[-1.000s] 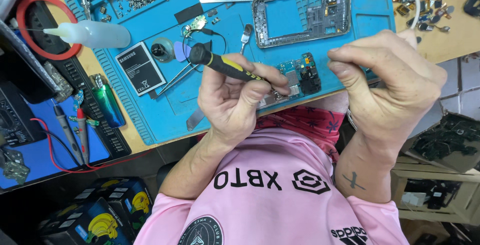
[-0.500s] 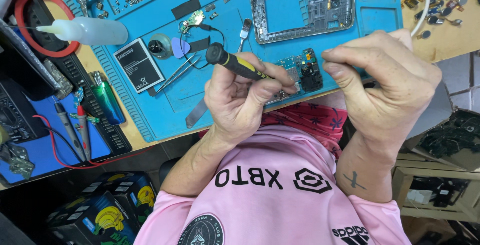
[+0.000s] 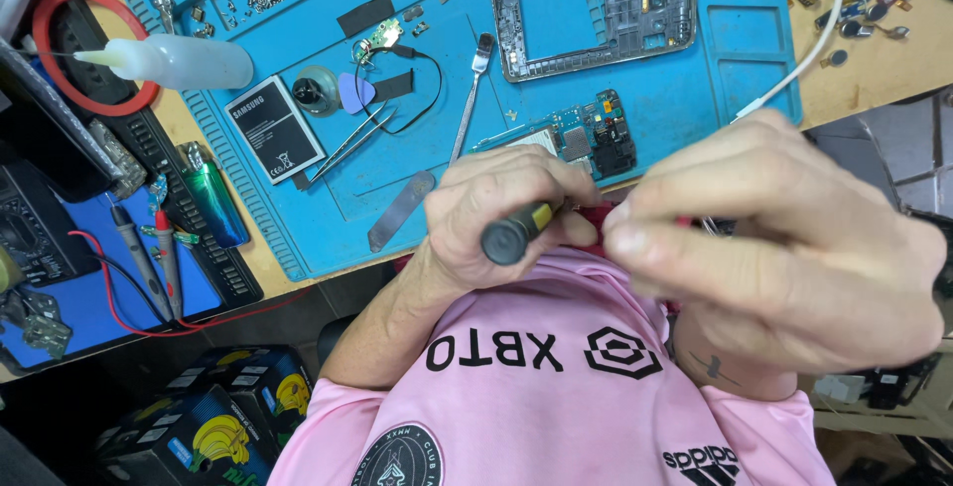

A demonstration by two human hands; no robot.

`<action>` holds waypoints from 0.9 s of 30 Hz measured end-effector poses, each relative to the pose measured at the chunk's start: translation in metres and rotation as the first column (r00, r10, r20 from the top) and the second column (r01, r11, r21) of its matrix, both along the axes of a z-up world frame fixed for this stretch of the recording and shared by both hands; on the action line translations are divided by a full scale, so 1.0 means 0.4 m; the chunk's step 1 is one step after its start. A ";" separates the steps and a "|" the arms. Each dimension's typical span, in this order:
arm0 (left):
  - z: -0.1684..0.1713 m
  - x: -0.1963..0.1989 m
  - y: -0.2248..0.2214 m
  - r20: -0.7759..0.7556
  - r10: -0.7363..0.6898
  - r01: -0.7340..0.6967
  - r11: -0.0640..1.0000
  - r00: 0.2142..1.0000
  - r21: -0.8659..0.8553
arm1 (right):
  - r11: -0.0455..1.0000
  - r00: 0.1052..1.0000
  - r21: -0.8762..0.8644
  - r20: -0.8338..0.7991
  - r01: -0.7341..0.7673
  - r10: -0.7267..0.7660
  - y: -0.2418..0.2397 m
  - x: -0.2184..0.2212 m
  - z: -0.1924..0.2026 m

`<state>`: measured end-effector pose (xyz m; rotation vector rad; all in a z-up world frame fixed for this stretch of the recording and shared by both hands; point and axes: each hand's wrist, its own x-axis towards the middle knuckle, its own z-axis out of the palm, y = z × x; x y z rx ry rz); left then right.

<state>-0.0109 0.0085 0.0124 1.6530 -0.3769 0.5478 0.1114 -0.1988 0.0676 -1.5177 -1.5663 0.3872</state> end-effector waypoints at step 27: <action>0.101 0.002 0.029 -0.153 -0.228 0.255 0.948 0.962 0.188 | 0.815 0.841 0.219 -0.060 0.536 -0.537 0.138 -0.175 0.082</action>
